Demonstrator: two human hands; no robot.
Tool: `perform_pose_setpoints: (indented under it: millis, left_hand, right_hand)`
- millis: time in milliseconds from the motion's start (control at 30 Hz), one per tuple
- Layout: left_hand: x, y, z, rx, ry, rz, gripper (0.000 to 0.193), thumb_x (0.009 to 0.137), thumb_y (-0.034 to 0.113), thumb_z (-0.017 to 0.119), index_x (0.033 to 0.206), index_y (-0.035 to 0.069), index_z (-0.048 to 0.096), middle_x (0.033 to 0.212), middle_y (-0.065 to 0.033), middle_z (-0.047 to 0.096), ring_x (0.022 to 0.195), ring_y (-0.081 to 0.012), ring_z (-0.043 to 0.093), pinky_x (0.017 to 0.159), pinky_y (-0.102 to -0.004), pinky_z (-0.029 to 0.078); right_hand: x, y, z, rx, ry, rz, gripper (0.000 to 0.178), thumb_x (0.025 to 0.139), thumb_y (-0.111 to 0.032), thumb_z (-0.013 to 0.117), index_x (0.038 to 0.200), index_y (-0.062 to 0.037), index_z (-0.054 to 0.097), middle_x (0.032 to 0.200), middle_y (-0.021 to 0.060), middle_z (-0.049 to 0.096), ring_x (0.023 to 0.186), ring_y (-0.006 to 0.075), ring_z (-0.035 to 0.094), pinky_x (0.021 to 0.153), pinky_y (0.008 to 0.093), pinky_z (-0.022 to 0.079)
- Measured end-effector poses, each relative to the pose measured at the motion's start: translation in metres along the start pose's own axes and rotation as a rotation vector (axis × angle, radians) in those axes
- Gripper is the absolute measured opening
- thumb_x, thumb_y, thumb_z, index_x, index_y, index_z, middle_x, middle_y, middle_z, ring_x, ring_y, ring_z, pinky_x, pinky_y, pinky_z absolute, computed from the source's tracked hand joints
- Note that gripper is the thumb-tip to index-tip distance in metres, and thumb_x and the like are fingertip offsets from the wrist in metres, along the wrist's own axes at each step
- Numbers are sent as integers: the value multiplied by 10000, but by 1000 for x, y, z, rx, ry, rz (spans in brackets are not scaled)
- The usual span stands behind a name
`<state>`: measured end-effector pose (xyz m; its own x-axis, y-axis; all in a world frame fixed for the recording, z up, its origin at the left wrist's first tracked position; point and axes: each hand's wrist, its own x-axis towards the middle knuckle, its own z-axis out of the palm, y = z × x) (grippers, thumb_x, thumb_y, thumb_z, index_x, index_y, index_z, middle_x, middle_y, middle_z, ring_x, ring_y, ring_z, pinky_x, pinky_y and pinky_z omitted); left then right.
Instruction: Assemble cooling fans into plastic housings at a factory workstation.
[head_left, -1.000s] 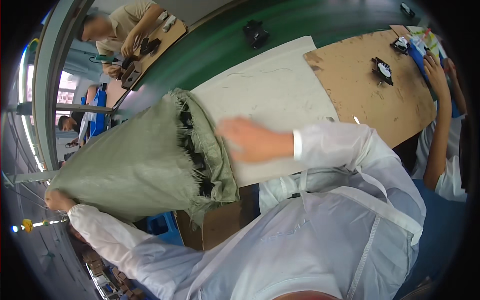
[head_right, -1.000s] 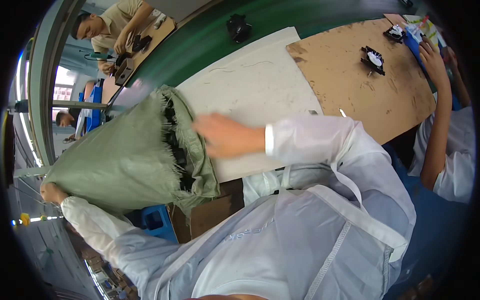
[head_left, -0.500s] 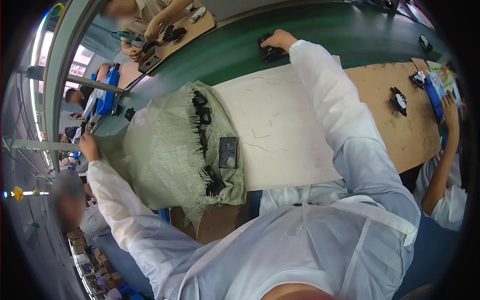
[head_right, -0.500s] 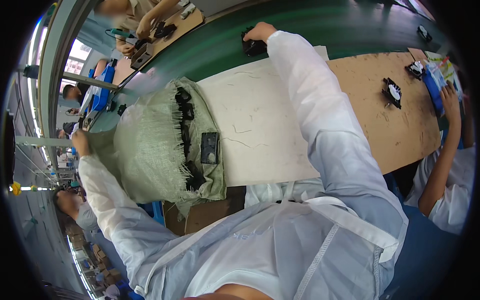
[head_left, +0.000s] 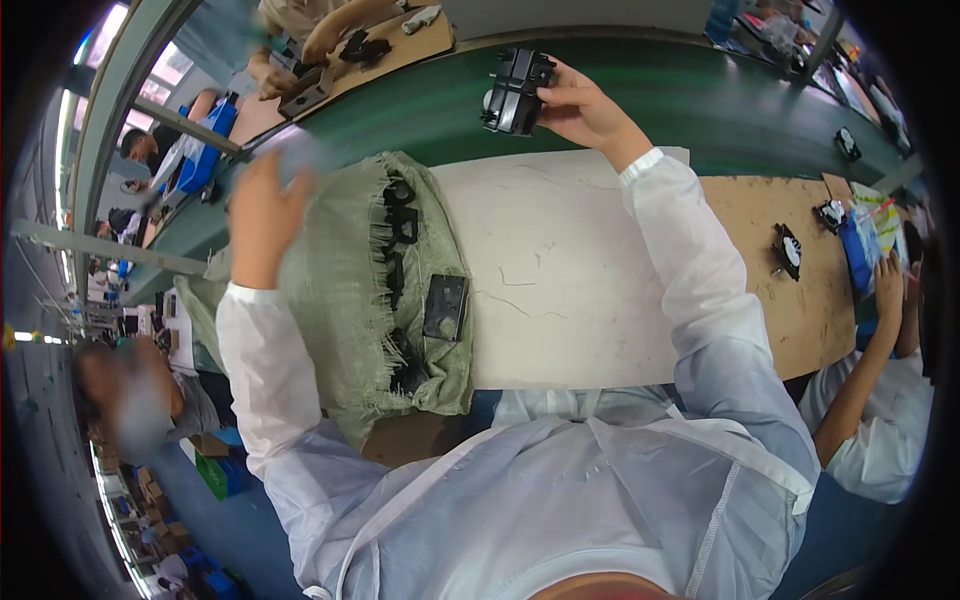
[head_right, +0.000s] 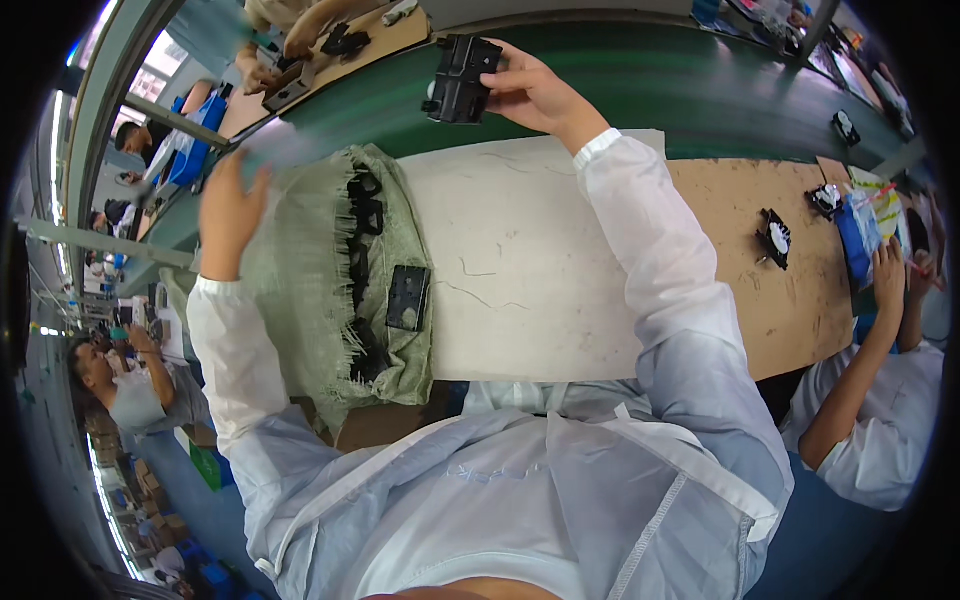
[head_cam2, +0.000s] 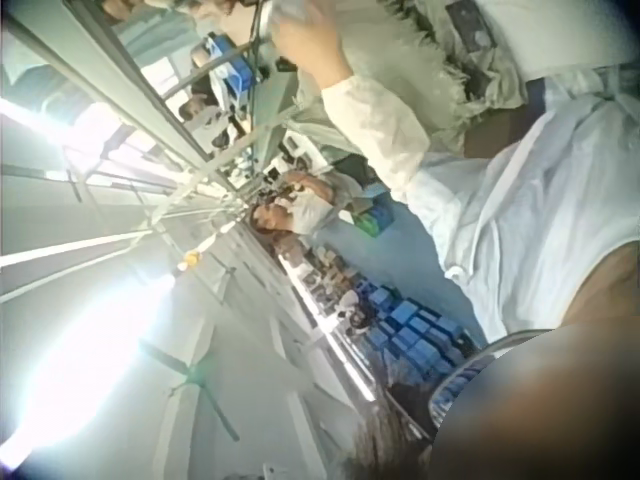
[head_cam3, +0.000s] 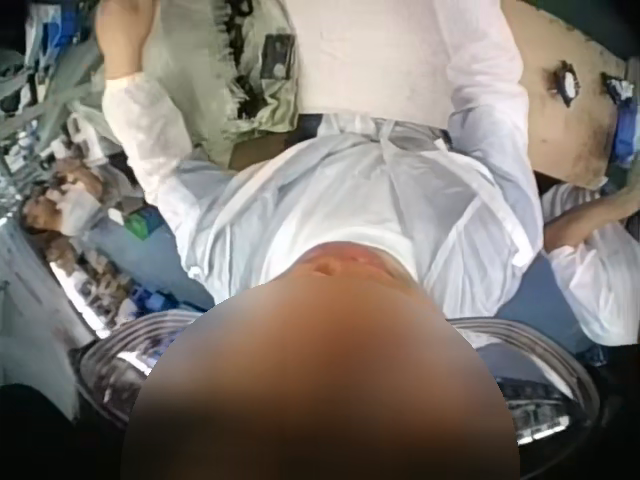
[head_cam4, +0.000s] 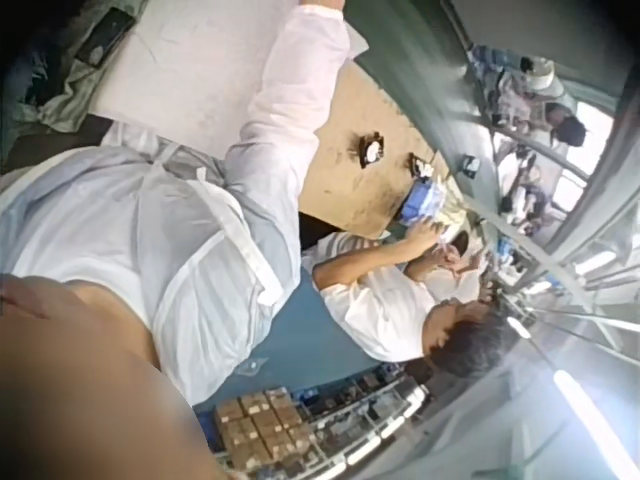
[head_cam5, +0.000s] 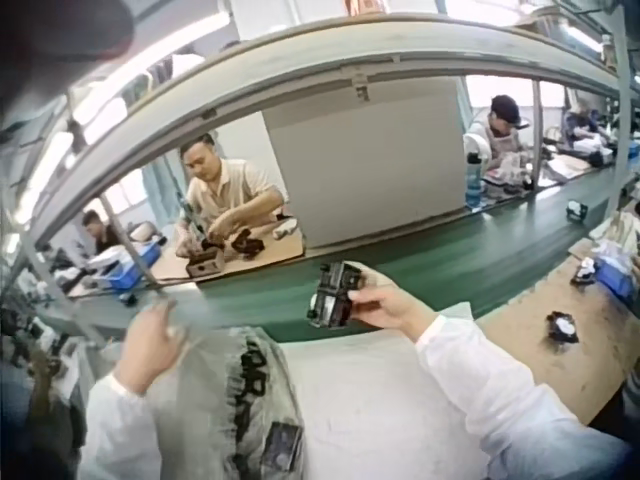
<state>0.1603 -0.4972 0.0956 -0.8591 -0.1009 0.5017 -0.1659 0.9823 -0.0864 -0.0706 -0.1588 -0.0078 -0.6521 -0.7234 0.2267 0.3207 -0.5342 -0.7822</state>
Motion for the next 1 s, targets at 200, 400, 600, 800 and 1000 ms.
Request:
perform_pose_setpoints:
  millis: [200, 400, 600, 800, 1000]
  left_hand:
    - [19, 154, -7, -554, 100, 211, 586, 785, 256, 779, 1236, -61, 580, 1155, -177, 668, 991, -273, 654, 873, -332, 516]
    - [25, 169, -1, -727, -152, 198, 422, 779, 164, 758, 1080, -108, 640, 925, -155, 723, 828, -250, 666, 788, -310, 530]
    - [32, 171, 15, -804, -255, 244, 424, 827, 149, 707, 1149, -107, 611, 1012, -174, 712, 856, -240, 663, 794, -292, 523]
    - [26, 134, 45, -609, -308, 172, 475, 879, 222, 637, 1234, -80, 547, 1138, -213, 661, 923, -327, 660, 811, -366, 514]
    - [-70, 117, 9, 3, -782, 242, 578, 888, 326, 624, 1304, -49, 480, 1094, -225, 669, 932, -411, 647, 873, -438, 496]
  right_hand:
    - [-17, 4, 53, -122, -151, -153, 434, 906, -63, 612, 1324, -31, 500, 1230, 176, 574, 1075, 271, 610, 978, 367, 497]
    - [-30, -15, 44, -177, -152, -149, 391, 929, -66, 585, 1316, -37, 535, 1167, 172, 626, 1007, 231, 646, 928, 345, 529]
    - [-43, -21, 35, -286, -45, -138, 360, 906, -152, 599, 1246, -39, 616, 1107, 168, 674, 897, 250, 682, 864, 369, 549]
    - [12, 11, 9, -176, 244, 61, 365, 975, -282, 602, 1134, 46, 624, 1064, 193, 662, 908, 295, 669, 818, 371, 545]
    - [32, 8, -128, -865, 305, 94, 477, 981, -350, 543, 1080, 111, 617, 1007, 251, 664, 889, 366, 665, 800, 411, 547]
